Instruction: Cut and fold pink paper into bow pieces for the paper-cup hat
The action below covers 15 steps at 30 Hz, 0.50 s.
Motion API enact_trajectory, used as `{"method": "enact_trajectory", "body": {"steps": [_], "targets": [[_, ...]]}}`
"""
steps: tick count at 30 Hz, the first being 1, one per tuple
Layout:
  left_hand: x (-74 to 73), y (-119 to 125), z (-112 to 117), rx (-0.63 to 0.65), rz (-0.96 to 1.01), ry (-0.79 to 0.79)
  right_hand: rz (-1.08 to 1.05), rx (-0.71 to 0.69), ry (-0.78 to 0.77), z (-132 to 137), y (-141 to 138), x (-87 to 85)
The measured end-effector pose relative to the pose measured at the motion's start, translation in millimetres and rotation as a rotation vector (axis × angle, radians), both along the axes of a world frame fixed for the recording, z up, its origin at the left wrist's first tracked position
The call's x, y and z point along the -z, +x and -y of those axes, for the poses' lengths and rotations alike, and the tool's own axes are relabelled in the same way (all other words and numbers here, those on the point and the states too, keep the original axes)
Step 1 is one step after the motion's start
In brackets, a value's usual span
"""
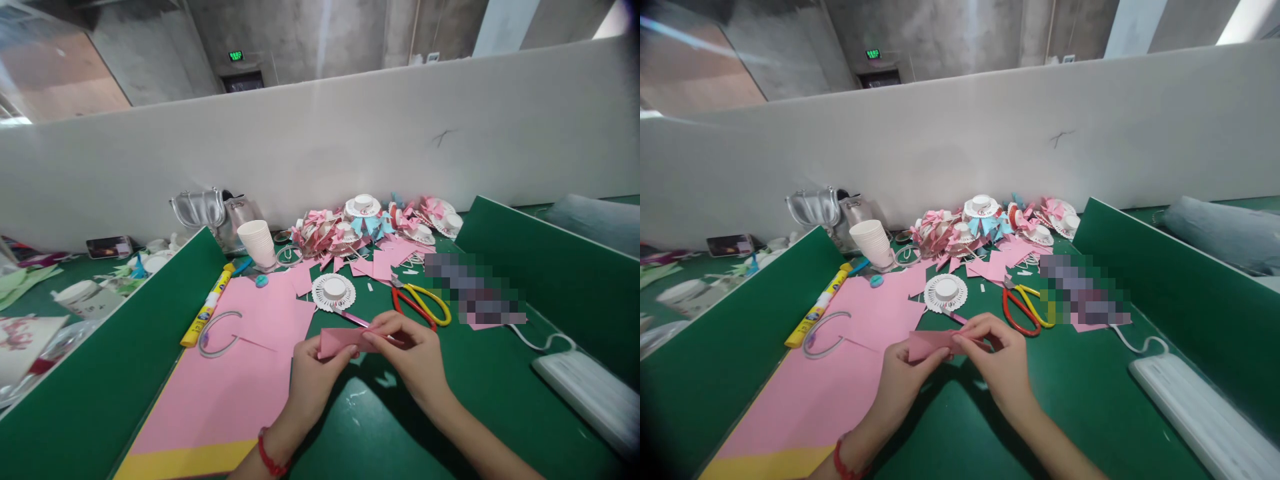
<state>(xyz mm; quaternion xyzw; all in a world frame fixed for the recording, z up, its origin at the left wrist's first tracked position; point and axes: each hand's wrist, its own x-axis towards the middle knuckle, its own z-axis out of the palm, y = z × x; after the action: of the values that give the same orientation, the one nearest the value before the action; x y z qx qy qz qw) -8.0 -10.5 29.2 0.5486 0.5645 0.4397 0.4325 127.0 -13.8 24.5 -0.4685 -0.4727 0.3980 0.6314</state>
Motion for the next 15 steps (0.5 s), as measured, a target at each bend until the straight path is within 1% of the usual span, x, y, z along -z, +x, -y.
{"method": "enact_trajectory", "body": {"steps": [3, 7, 11, 13, 15], "targets": [[-0.6, -0.1, 0.6, 0.002, -0.025, 0.017, -0.010, 0.026, 0.002, -0.3, -0.8, 0.0], [-1.2, -1.1, 0.9, 0.055, -0.026, 0.005, 0.014, 0.036, 0.007, -1.0, -1.1, 0.8], [-0.8, -1.7, 0.4, 0.047, -0.061, -0.002, 0.071, 0.072, 0.004, -1.4, 0.7, 0.5], [-1.5, -1.9, 0.2, 0.073, -0.053, 0.003, 0.148, 0.044, 0.007, -1.9, 2.4, 0.1], [-2.9, -2.4, -0.3, 0.109, -0.040, 0.003, 0.223, -0.021, 0.026, -2.9, 4.1, 0.1]]}}
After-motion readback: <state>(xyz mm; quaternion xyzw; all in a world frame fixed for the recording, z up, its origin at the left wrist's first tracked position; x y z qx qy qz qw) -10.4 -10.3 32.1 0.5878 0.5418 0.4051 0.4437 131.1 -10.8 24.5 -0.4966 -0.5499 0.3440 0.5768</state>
